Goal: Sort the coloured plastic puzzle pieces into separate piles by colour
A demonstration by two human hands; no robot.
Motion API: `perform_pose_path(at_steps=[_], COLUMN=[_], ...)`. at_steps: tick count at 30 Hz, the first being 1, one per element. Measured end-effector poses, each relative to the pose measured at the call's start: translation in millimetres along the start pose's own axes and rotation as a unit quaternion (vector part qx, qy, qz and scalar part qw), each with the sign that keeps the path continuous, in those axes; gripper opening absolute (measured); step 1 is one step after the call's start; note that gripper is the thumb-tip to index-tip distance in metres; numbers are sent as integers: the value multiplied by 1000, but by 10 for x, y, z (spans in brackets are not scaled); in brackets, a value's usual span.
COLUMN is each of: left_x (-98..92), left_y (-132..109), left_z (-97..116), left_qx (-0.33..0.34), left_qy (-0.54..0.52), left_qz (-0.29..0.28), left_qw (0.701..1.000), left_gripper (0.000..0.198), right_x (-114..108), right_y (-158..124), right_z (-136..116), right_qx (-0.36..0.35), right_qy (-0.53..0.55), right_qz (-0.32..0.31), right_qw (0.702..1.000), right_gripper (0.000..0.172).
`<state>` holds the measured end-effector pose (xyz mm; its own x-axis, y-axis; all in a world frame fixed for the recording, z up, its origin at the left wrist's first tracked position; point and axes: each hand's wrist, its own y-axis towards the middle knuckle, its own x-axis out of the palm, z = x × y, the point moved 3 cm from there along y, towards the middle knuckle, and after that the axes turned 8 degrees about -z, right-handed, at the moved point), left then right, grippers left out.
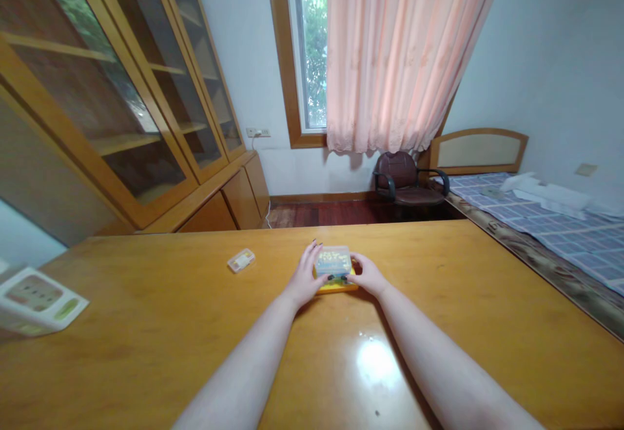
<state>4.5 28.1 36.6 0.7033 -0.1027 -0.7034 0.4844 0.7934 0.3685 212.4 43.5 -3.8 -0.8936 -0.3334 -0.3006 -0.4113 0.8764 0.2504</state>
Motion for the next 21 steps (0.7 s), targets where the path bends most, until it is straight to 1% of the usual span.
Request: perform_pose_path(at_steps=[2,3,4,5,6,7,8,9,10,12,15,17,19,21], left_x=[-123,-218,-329,-454,-584,-709,-822,-907,-958,-990,-896,-781,-656,-563], left_y=[-7,-14,-27,-52,-94,-155,-232,-311,-380,-463,-469,-402,-308,-229], left_z=[-56,-107,-180,-275,-389,-512,-630,-738,-834,-952,-981,-932,-874,-836], left_qx=[0,-15,-49,-109,-193,-286,-374,-446,-497,-520,-500,-456,-388,-337], left_qy=[27,50,85,132,183,225,253,265,262,248,244,266,293,280], left_qz=[19,38,59,85,109,127,145,149,132,114,86,61,20,-10], left_qw=[999,998,993,981,958,923,880,842,816,809,826,847,874,899], left_gripper=[71,67,61,55,54,57,61,64,67,68,63,54,47,45], right_x=[0,0,-1,-1,-2,-4,-7,-10,-13,-17,-16,-12,-8,-3], right_y=[-7,-8,-9,-8,-6,-4,-1,2,4,8,8,6,2,0], right_z=[-24,-31,-34,-32,-26,-17,-7,4,14,32,61,80,88,80], right_qx=[5,6,6,6,6,7,8,9,9,10,11,14,15,14], right_qy=[-2,-3,-1,1,1,0,-4,-9,-14,-18,-12,-8,-3,2], right_qz=[5,5,5,3,3,3,5,7,9,10,7,7,9,9], right_qw=[1000,1000,1000,1000,1000,1000,1000,1000,1000,1000,1000,1000,1000,1000], right_gripper=[50,49,49,49,50,50,51,51,52,53,53,52,52,51])
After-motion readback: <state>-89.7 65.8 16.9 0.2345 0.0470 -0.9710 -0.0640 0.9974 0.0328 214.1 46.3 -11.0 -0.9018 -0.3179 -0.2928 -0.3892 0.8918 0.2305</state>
